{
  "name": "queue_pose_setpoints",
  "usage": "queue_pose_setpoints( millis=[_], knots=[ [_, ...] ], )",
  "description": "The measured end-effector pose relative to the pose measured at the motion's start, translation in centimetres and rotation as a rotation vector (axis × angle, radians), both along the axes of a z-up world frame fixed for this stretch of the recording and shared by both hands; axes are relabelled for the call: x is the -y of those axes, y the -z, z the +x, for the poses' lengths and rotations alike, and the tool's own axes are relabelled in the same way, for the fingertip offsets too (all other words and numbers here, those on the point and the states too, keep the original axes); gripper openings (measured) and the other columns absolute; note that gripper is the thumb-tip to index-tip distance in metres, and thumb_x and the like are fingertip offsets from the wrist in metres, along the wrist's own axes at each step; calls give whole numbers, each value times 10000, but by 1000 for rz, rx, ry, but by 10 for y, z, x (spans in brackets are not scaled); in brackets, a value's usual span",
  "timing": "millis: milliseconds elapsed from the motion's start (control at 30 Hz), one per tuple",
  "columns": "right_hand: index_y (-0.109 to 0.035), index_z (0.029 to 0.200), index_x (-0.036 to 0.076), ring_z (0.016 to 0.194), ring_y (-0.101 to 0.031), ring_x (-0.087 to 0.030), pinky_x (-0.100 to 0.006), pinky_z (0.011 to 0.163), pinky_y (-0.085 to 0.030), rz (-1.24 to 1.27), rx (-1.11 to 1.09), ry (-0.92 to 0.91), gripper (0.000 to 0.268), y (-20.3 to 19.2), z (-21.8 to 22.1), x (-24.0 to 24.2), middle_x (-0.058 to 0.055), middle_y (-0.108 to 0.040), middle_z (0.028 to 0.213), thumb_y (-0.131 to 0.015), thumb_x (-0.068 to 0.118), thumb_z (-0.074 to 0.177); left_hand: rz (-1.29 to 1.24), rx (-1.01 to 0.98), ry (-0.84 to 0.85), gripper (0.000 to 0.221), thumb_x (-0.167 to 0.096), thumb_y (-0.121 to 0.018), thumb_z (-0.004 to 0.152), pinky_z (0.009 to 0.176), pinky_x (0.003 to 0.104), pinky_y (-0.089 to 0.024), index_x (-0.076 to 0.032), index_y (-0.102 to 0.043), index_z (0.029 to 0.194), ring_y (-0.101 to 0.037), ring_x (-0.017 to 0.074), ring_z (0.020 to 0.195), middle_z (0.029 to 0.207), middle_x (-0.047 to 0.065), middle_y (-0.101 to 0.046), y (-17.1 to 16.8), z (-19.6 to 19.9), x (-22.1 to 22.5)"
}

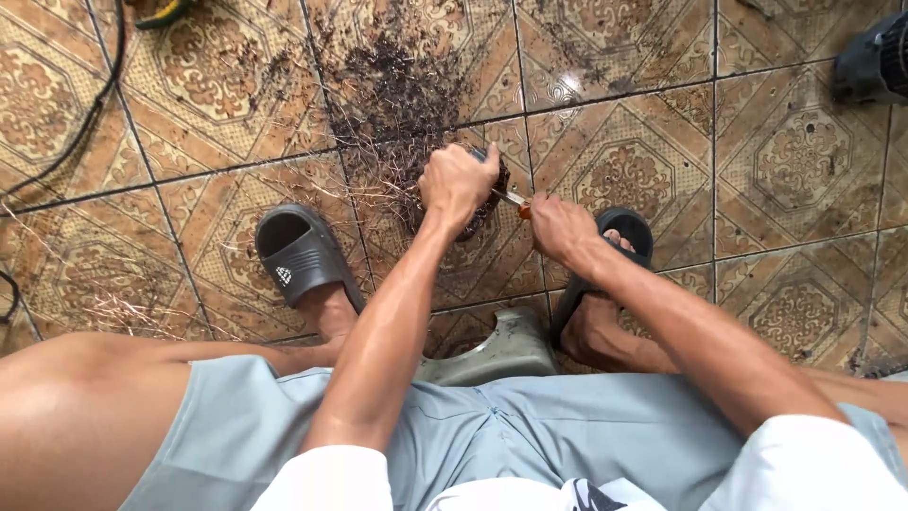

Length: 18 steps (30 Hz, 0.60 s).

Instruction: Extracting copper wire from a motor stator using pliers and a prying tool.

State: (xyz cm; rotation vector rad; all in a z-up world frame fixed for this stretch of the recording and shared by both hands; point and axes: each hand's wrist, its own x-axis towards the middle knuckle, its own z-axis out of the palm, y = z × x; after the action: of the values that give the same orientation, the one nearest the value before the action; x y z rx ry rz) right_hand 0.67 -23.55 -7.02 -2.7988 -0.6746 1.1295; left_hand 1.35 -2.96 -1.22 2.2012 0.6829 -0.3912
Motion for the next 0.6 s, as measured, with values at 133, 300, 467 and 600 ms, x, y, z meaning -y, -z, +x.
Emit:
queue_pose_setpoints(
  millis=[133,300,467,600],
  knots=[
    [-596,1128,-92,910,-742,-496,-577,775,-605,38,38,-251,347,-1,36,9,-305,-701,964,-356,83,948,25,-41,22,556,-463,-556,924,630,520,-592,5,-706,663,-729,387,658,588,243,-646,6,3,7],
    [-586,1088,-61,832,-761,-435,-510,712,-622,26,97,-467,306,39,65,28,-255,-696,889,-401,99,905,-13,-137,-13,628,-523,-551,851,735,578,-592,69,-758,817,-749,467,854,770,298,-718,2,6,9],
    [-586,968,-30,782,-742,-401,-486,708,-604,140,327,-662,206,51,74,38,-212,-671,837,-492,138,894,-62,-72,-7,522,-469,-574,841,691,549,-602,9,-772,771,-760,429,774,700,241,-712,17,5,5],
    [-640,986,124,840,-731,-256,-431,833,-568,272,571,-881,368,66,99,38,-79,-689,851,-551,479,953,-46,-75,214,723,-589,-557,830,764,623,-576,105,-758,828,-733,513,872,815,353,-708,5,13,-9]
  ],
)
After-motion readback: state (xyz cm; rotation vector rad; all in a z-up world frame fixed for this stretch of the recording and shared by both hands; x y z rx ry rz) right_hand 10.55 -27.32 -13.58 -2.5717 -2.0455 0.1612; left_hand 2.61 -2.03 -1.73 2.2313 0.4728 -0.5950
